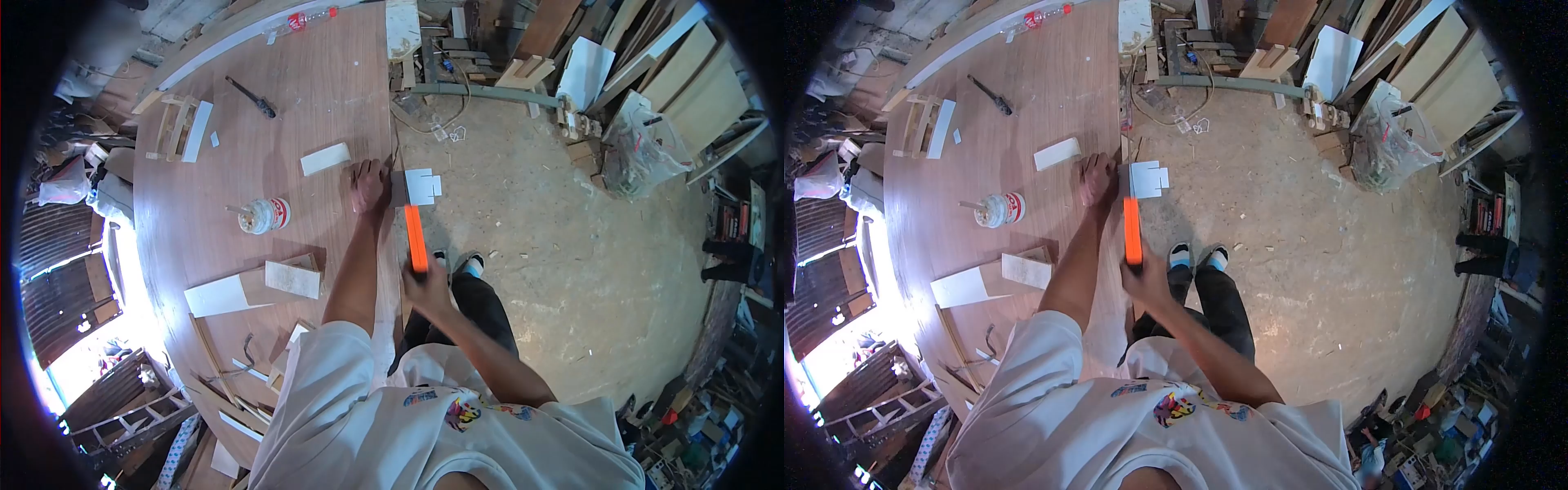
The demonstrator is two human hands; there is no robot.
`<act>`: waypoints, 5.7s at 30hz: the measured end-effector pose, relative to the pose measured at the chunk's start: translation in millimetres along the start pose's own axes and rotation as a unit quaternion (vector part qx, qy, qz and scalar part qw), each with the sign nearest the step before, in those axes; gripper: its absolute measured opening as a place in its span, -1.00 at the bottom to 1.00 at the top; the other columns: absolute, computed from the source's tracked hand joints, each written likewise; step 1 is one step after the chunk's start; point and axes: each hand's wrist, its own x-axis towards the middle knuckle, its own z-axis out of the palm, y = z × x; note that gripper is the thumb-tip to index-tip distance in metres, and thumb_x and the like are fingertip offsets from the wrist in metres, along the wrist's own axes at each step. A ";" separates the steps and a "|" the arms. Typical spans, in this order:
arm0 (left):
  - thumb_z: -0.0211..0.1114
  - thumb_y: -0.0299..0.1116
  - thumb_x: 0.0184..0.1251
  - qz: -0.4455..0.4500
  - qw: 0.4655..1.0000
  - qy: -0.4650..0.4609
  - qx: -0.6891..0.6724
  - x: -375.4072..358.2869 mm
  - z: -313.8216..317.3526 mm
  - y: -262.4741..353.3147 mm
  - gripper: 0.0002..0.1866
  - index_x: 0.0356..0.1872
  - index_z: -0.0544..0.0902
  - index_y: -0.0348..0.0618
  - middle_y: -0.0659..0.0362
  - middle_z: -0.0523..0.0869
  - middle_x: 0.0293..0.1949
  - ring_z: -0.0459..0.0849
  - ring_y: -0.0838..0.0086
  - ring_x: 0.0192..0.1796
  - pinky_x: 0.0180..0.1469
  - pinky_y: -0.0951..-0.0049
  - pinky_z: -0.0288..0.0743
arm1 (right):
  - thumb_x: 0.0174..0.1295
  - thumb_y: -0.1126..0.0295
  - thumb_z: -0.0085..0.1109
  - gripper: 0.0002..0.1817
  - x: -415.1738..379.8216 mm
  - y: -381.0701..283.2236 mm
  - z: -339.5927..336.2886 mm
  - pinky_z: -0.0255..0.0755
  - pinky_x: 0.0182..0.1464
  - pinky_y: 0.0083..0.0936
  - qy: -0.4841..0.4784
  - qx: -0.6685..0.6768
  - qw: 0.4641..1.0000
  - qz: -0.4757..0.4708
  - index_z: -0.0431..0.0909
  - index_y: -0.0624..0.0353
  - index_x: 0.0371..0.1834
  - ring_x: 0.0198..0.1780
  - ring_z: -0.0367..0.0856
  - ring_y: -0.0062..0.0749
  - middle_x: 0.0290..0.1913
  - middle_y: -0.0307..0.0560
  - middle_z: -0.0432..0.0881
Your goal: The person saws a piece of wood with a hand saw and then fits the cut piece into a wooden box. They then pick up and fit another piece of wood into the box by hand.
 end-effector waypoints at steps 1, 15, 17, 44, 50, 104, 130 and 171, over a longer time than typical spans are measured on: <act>0.21 -0.32 0.16 0.008 1.000 0.002 0.013 2.4 4.1 -4.2 -0.89 -0.44 0.53 -0.10 0.12 0.61 -0.32 0.57 0.17 -0.13 0.02 0.19 0.42 | 0.06 0.62 0.14 -0.77 -22.2 3.5 -4.8 0.34 -0.31 -0.62 -0.004 -0.009 0.998 -0.065 0.42 0.29 -0.19 -0.40 0.43 -0.61 -0.46 -0.23 0.41; 0.22 -0.31 0.16 0.010 1.000 -0.005 0.019 -3.4 14.0 -15.4 -0.87 -0.42 0.52 -0.12 0.10 0.59 -0.31 0.55 0.17 -0.09 0.03 0.16 0.45 | 0.06 0.63 0.14 -0.80 -64.6 3.2 -12.1 0.39 -0.36 -0.57 -0.020 0.033 0.998 -0.054 0.43 0.28 -0.23 -0.43 0.51 -0.58 -0.48 -0.16 0.46; 0.22 -0.31 0.16 0.030 0.999 0.009 0.031 -2.1 14.1 -14.2 -0.88 -0.42 0.52 -0.10 0.12 0.60 -0.32 0.55 0.20 -0.10 0.03 0.17 0.45 | 0.06 0.63 0.14 -0.80 -53.4 2.9 -5.7 0.40 -0.35 -0.59 -0.041 0.026 0.997 -0.051 0.43 0.28 -0.22 -0.41 0.52 -0.59 -0.48 -0.18 0.46; 0.24 -0.33 0.11 0.030 0.997 0.055 0.035 -4.9 13.9 -15.7 -0.89 -0.49 0.52 -0.10 0.13 0.60 -0.39 0.57 0.20 -0.18 0.04 0.21 0.42 | 0.06 0.63 0.14 -0.84 -69.7 -22.6 5.9 0.39 -0.36 -0.59 -0.044 0.055 0.997 -0.015 0.40 0.25 -0.30 -0.44 0.49 -0.60 -0.48 -0.19 0.47; 0.19 -0.32 0.17 -0.003 0.999 0.026 0.024 -4.7 5.3 -3.8 -0.88 -0.43 0.55 -0.14 0.11 0.64 -0.30 0.57 0.17 -0.11 0.03 0.21 0.40 | 0.05 0.66 0.16 -0.82 -117.3 -39.0 -37.8 0.38 -0.33 -0.59 -0.052 0.017 0.998 -0.028 0.40 0.24 -0.32 -0.41 0.49 -0.58 -0.44 -0.19 0.46; 0.24 -0.36 0.10 0.015 1.000 0.012 0.013 -6.3 -2.0 -3.7 -0.91 -0.46 0.52 -0.11 0.11 0.61 -0.36 0.57 0.17 -0.18 0.05 0.20 0.40 | 0.08 0.62 0.15 -0.86 -17.2 -14.7 -6.0 0.36 -0.37 -0.54 -0.003 0.016 0.999 -0.030 0.40 0.26 -0.32 -0.48 0.42 -0.59 -0.55 -0.17 0.41; 0.19 -0.34 0.16 -0.007 0.999 0.035 0.036 -1.3 3.4 -7.5 -0.89 -0.46 0.52 -0.12 0.10 0.61 -0.34 0.57 0.17 -0.15 -0.01 0.18 0.43 | 0.07 0.65 0.15 -0.78 -110.0 -16.4 -31.2 0.44 -0.37 -0.61 -0.073 0.014 0.997 -0.021 0.44 0.27 -0.20 -0.44 0.54 -0.62 -0.47 -0.18 0.52; 0.21 -0.29 0.18 -0.019 0.999 0.029 -0.018 -12.7 8.9 -4.6 -0.88 -0.39 0.54 -0.09 0.06 0.60 -0.38 0.56 0.10 -0.22 -0.13 0.11 0.42 | 0.04 0.57 0.09 -0.89 202.0 -75.8 1.9 0.34 -0.66 -0.43 -0.114 0.135 0.962 0.210 0.40 0.23 -0.58 -0.66 0.40 -0.46 -0.63 -0.15 0.41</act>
